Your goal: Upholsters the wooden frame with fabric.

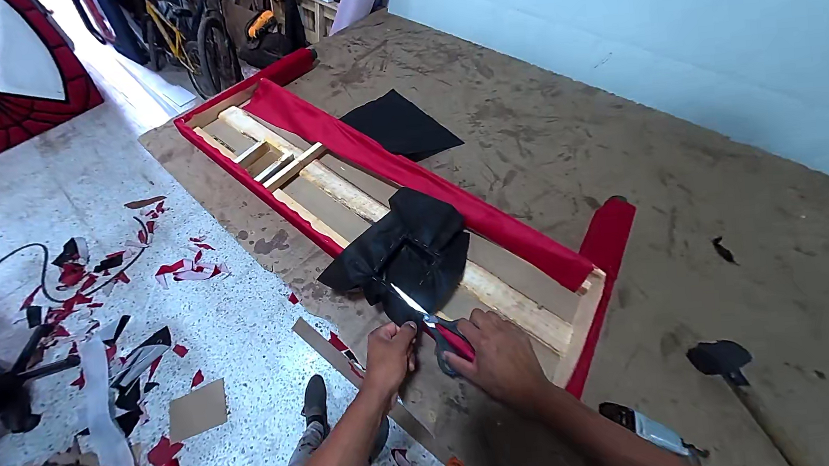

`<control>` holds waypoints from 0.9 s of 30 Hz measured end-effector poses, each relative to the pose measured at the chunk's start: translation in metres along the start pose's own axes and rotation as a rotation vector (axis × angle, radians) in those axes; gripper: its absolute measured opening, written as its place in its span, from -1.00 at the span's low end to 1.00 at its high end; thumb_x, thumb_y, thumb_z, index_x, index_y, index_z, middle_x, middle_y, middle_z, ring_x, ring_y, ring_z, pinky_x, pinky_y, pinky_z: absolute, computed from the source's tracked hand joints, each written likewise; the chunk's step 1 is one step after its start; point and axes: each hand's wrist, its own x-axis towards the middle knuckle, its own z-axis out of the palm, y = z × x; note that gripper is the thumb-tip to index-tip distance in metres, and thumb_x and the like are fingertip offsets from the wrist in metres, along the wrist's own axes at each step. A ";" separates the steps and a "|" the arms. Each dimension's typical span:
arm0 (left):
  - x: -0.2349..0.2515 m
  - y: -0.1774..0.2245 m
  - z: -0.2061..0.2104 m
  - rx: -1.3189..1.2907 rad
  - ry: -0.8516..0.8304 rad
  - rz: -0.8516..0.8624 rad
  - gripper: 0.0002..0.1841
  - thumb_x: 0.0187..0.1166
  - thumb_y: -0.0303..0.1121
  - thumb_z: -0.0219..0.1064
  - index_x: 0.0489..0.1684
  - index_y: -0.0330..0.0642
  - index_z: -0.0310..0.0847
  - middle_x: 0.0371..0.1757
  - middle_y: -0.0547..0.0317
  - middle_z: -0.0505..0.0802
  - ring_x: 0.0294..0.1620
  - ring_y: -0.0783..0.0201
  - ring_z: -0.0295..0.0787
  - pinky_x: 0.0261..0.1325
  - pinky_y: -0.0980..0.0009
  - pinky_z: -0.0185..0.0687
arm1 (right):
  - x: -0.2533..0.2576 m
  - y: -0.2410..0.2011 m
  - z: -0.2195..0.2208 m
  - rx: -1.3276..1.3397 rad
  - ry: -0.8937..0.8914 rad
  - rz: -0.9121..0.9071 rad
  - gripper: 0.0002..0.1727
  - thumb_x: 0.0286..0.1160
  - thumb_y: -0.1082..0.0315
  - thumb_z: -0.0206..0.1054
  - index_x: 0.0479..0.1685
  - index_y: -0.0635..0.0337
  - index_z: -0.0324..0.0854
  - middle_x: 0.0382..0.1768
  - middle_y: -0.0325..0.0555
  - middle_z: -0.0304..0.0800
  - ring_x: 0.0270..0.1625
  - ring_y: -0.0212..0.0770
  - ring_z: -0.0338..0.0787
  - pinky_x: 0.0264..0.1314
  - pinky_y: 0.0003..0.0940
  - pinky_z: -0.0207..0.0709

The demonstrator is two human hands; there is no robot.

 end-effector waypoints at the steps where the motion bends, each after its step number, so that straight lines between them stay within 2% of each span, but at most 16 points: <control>1: 0.001 0.001 0.000 -0.003 -0.017 -0.005 -0.66 0.76 -0.27 0.25 -0.49 -0.27 0.52 -0.69 0.21 0.56 -0.75 0.35 0.45 -0.60 0.42 0.51 | 0.007 -0.006 -0.004 0.018 -0.036 0.023 -0.30 0.38 -0.43 0.20 -0.02 0.06 0.73 -0.08 0.06 0.73 0.06 0.15 0.77 -0.02 0.13 0.64; 4: 0.002 0.004 -0.001 0.012 -0.068 -0.025 -0.66 0.75 -0.29 0.26 -0.51 -0.27 0.50 -0.71 0.22 0.54 -0.76 0.36 0.44 -0.61 0.42 0.51 | 0.021 -0.012 -0.003 0.032 -0.104 0.017 -0.37 0.53 -0.32 0.14 0.02 0.07 0.73 -0.05 0.08 0.77 0.11 0.15 0.77 0.08 0.13 0.61; 6: 0.002 0.006 -0.005 0.014 -0.081 -0.040 -0.67 0.76 -0.28 0.23 -0.46 -0.29 0.53 -0.72 0.22 0.55 -0.75 0.35 0.48 -0.59 0.41 0.56 | 0.021 -0.011 -0.001 0.030 -0.098 -0.004 -0.39 0.59 -0.30 0.09 0.01 0.07 0.73 -0.09 0.05 0.78 0.08 0.14 0.77 0.05 0.11 0.61; 10: 0.021 0.027 -0.024 0.084 0.023 -0.040 -0.46 0.86 0.00 0.04 -0.12 -0.39 0.69 -0.52 0.07 0.77 -0.55 0.22 0.71 -0.38 0.30 0.72 | 0.030 -0.018 -0.006 0.041 -0.094 0.024 -0.36 0.47 -0.35 0.14 -0.02 0.05 0.73 -0.08 0.03 0.77 0.09 0.12 0.76 0.01 0.11 0.59; 12: 0.039 0.042 -0.030 0.123 0.089 -0.015 -0.43 0.87 -0.01 0.02 -0.21 -0.40 0.72 -0.52 0.07 0.78 -0.55 0.23 0.71 -0.37 0.30 0.73 | 0.042 -0.026 -0.005 0.052 -0.105 0.037 -0.37 0.46 -0.35 0.16 0.01 0.03 0.73 -0.04 0.02 0.78 0.14 0.11 0.76 0.05 0.11 0.59; 14: 0.050 0.051 -0.033 0.139 0.144 0.021 -0.52 0.86 -0.17 0.11 -0.41 -0.39 0.68 -0.59 0.11 0.74 -0.63 0.28 0.65 -0.41 0.33 0.72 | 0.050 -0.033 -0.004 0.083 -0.120 0.032 -0.38 0.51 -0.31 0.15 0.01 0.07 0.73 -0.01 0.05 0.78 0.18 0.13 0.76 0.10 0.13 0.59; 16: 0.052 0.053 -0.037 0.125 0.123 0.040 -0.56 0.86 -0.25 0.09 -0.45 -0.38 0.63 -0.62 0.13 0.69 -0.66 0.30 0.60 -0.44 0.36 0.69 | 0.053 -0.034 -0.001 0.085 -0.096 0.010 -0.39 0.55 -0.30 0.14 0.00 0.08 0.74 -0.05 0.04 0.79 0.15 0.13 0.77 0.09 0.12 0.61; 19: 0.051 0.045 -0.043 0.127 0.073 0.087 -0.55 0.87 -0.28 0.04 -0.50 -0.33 0.60 -0.66 0.17 0.65 -0.65 0.31 0.58 -0.44 0.35 0.65 | 0.056 -0.038 -0.001 0.056 -0.022 0.011 -0.37 0.49 -0.35 0.14 -0.08 0.05 0.75 -0.13 0.00 0.79 0.07 0.10 0.79 -0.04 0.10 0.62; 20: 0.051 0.044 -0.044 0.144 0.072 0.096 -0.56 0.86 -0.29 0.04 -0.47 -0.32 0.63 -0.60 0.14 0.70 -0.55 0.29 0.64 -0.35 0.32 0.65 | 0.059 -0.042 -0.003 0.057 -0.014 0.023 -0.36 0.46 -0.36 0.15 -0.10 0.05 0.75 -0.14 0.00 0.79 0.07 0.10 0.79 -0.05 0.11 0.62; 21: 0.051 0.046 -0.047 0.167 0.060 0.083 -0.58 0.86 -0.28 0.04 -0.33 -0.36 0.72 -0.44 0.05 0.82 -0.35 0.23 0.79 -0.14 0.23 0.77 | 0.063 -0.045 -0.004 0.070 -0.031 0.036 -0.36 0.45 -0.35 0.16 -0.09 0.06 0.75 -0.11 0.01 0.79 0.10 0.11 0.78 0.00 0.13 0.61; 22: 0.051 0.049 -0.049 0.191 0.042 0.076 -0.59 0.86 -0.28 0.04 -0.24 -0.37 0.75 -0.32 0.00 0.87 -0.21 0.20 0.84 0.00 0.19 0.79 | 0.068 -0.048 -0.003 0.085 -0.050 0.041 -0.38 0.46 -0.33 0.18 -0.06 0.07 0.75 -0.09 0.02 0.79 0.12 0.11 0.77 0.05 0.14 0.61; 23: 0.050 0.051 -0.050 0.213 0.026 0.083 -0.60 0.85 -0.29 0.06 -0.28 -0.36 0.74 -0.34 0.03 0.86 -0.23 0.22 0.82 -0.01 0.21 0.78 | 0.073 -0.049 -0.002 0.097 -0.068 0.034 -0.41 0.49 -0.28 0.19 -0.03 0.07 0.75 -0.07 0.02 0.79 0.14 0.11 0.77 0.10 0.13 0.62; 25: 0.044 0.056 -0.050 0.237 -0.031 0.100 -0.57 0.83 -0.29 0.06 -0.52 -0.28 0.61 -0.60 0.18 0.69 -0.53 0.32 0.62 -0.31 0.33 0.63 | 0.079 -0.050 0.001 0.099 -0.088 0.007 -0.55 0.52 -0.12 0.26 0.00 0.07 0.73 -0.07 0.00 0.80 0.13 0.09 0.77 0.13 0.12 0.61; 27: 0.035 0.061 -0.055 0.218 -0.092 0.093 -0.54 0.83 -0.29 0.06 -0.63 -0.24 0.52 -0.72 0.25 0.61 -0.67 0.38 0.50 -0.45 0.41 0.52 | 0.082 -0.056 -0.001 0.075 -0.073 0.015 -0.63 0.42 -0.04 0.35 0.00 0.01 0.74 -0.09 -0.05 0.80 0.11 0.06 0.78 0.08 0.11 0.62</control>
